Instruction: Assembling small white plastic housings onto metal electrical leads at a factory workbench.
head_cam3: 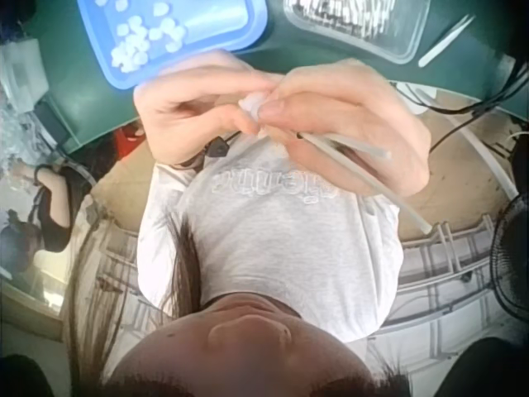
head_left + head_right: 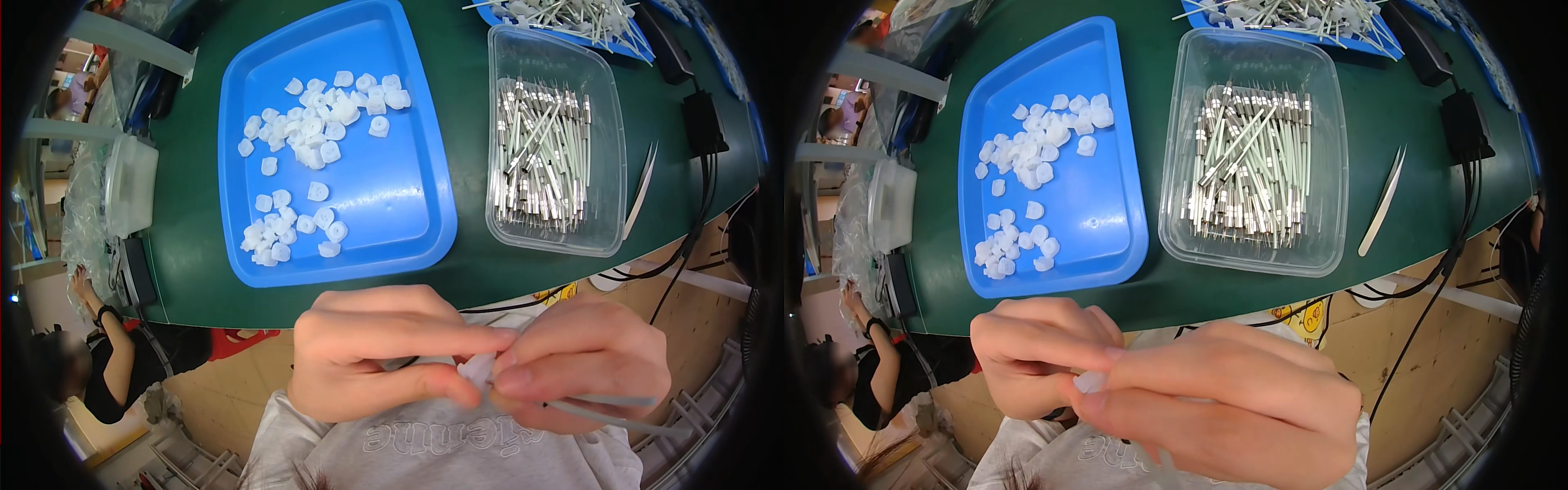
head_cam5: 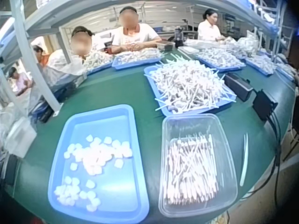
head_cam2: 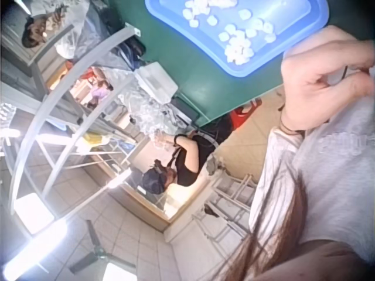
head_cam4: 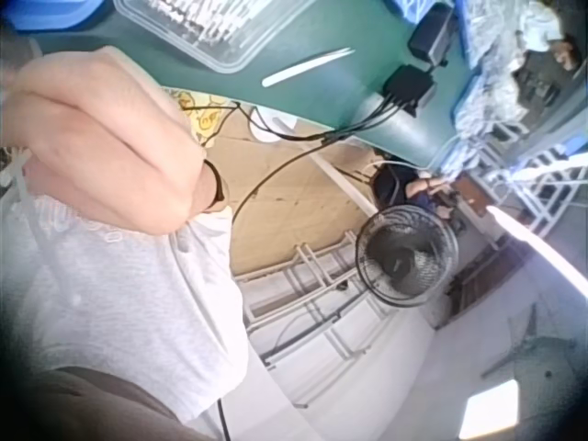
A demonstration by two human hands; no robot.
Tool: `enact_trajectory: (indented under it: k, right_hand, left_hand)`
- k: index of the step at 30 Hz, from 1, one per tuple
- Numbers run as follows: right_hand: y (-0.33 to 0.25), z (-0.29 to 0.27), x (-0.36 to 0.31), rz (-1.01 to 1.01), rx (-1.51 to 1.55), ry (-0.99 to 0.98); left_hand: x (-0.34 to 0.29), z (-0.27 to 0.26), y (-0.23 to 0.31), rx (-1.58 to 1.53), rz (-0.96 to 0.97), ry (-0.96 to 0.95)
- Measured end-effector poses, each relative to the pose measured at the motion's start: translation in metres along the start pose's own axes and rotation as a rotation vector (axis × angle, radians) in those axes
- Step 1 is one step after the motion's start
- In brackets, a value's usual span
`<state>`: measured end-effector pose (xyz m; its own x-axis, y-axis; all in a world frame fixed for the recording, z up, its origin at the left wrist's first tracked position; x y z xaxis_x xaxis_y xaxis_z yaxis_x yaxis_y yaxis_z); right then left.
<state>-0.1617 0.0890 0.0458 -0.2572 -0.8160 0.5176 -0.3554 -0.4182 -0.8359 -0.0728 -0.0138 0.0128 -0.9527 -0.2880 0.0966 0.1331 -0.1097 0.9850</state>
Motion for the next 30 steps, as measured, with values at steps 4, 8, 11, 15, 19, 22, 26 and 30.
enact_trajectory:
  k: [4, 8, 11, 15, 19, 22, 26, 30]
  right_hand:
    - [0.004, -0.005, 0.000, -0.022, -0.034, -0.060]
    - [0.001, -0.008, -0.001, -0.018, -0.070, 0.116]
    - [0.000, -0.012, 0.001, 0.017, -0.022, -0.004]
    - [-0.002, -0.010, -0.006, 0.018, -0.093, 0.123]
    - [0.011, -0.007, -0.009, -0.028, -0.081, 0.247]
    - [0.032, -0.007, -0.014, 0.255, 0.240, 0.378]
    - [0.042, 0.003, -0.022, 0.685, 0.784, 0.395]
    - [0.047, 0.008, -0.024, 0.742, 1.177, 0.335]
  left_hand:
    - [0.002, -0.001, 0.004, 0.087, 0.119, -0.014]
    - [0.000, -0.003, 0.002, 0.083, 0.106, 0.015]
    - [-0.002, -0.003, 0.004, 0.079, 0.069, 0.035]
    - [0.000, 0.000, 0.003, 0.102, 0.059, 0.048]
    - [0.001, 0.001, -0.003, 0.055, 0.007, 0.096]
    - [0.002, 0.002, 0.008, 0.179, 0.037, 0.125]
    - [0.002, 0.005, 0.028, 0.337, 0.126, 0.078]
    - [0.004, 0.007, 0.025, 0.283, 0.105, 0.088]
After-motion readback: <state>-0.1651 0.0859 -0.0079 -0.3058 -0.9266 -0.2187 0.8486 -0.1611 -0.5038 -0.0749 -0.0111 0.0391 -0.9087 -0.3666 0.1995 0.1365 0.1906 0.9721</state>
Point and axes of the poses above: each hand's wrist, its own x-axis towards the middle knuckle, its own z-axis out of the palm, y = z × x, the point moved 6 cm from there along x, towards the middle knuckle
